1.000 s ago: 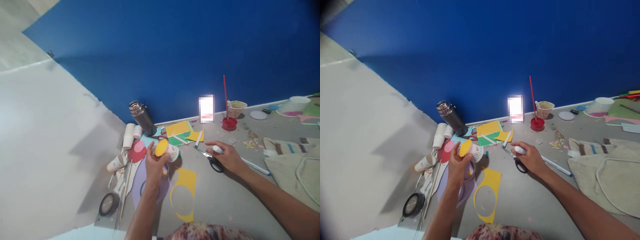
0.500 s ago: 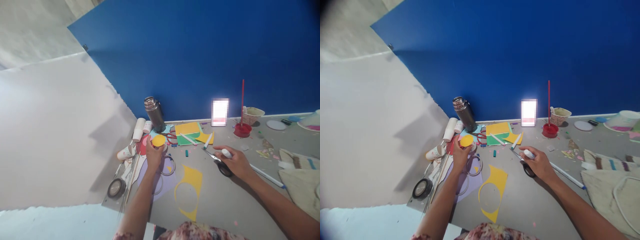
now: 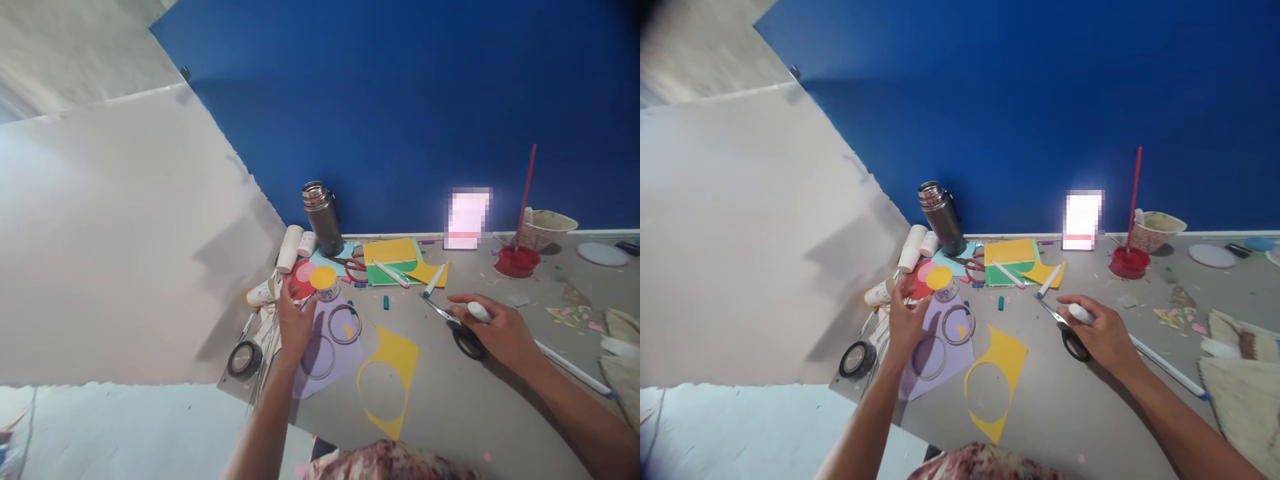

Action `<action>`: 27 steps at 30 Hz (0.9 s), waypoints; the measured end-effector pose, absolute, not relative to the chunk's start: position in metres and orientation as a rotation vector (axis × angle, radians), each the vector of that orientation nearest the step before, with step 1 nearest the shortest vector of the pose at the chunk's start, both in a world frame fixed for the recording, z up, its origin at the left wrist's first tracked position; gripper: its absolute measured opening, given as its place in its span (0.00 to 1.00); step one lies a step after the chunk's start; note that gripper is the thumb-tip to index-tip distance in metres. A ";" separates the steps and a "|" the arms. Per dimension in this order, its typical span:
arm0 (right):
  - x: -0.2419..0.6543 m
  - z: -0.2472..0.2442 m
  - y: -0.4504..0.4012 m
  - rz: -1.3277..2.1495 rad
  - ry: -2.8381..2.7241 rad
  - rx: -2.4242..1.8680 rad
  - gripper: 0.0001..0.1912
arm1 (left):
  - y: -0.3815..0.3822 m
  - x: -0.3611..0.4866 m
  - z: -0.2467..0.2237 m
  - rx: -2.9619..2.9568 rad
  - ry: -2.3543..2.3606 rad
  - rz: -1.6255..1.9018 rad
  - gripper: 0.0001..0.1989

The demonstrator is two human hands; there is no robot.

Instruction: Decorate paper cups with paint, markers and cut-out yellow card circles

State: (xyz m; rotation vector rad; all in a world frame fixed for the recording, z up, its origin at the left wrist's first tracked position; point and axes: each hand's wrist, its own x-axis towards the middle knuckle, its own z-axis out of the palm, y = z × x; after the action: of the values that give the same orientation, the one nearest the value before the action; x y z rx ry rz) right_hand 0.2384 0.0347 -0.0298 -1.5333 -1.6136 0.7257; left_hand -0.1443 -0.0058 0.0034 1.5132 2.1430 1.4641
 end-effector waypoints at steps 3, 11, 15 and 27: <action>0.240 -0.035 0.034 0.710 -1.660 -1.520 0.18 | -0.045 -0.152 0.009 1.664 2.239 1.043 0.14; 0.240 -0.044 0.029 0.598 -1.871 -1.491 0.18 | -0.078 -0.108 -0.006 2.265 1.993 0.730 0.11; 0.232 -0.041 0.023 0.554 -1.967 -1.433 0.16 | -0.070 -0.093 -0.016 2.314 2.033 0.721 0.12; 0.227 -0.041 0.022 0.460 -2.111 -1.338 0.16 | -0.088 -0.093 -0.017 2.420 1.952 0.787 0.13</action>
State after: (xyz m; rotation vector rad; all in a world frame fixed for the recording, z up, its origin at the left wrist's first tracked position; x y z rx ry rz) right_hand 0.2268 0.0220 -0.0414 -1.3375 -2.1111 0.4597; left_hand -0.0927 -0.0876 -0.0168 2.4200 1.9517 0.7873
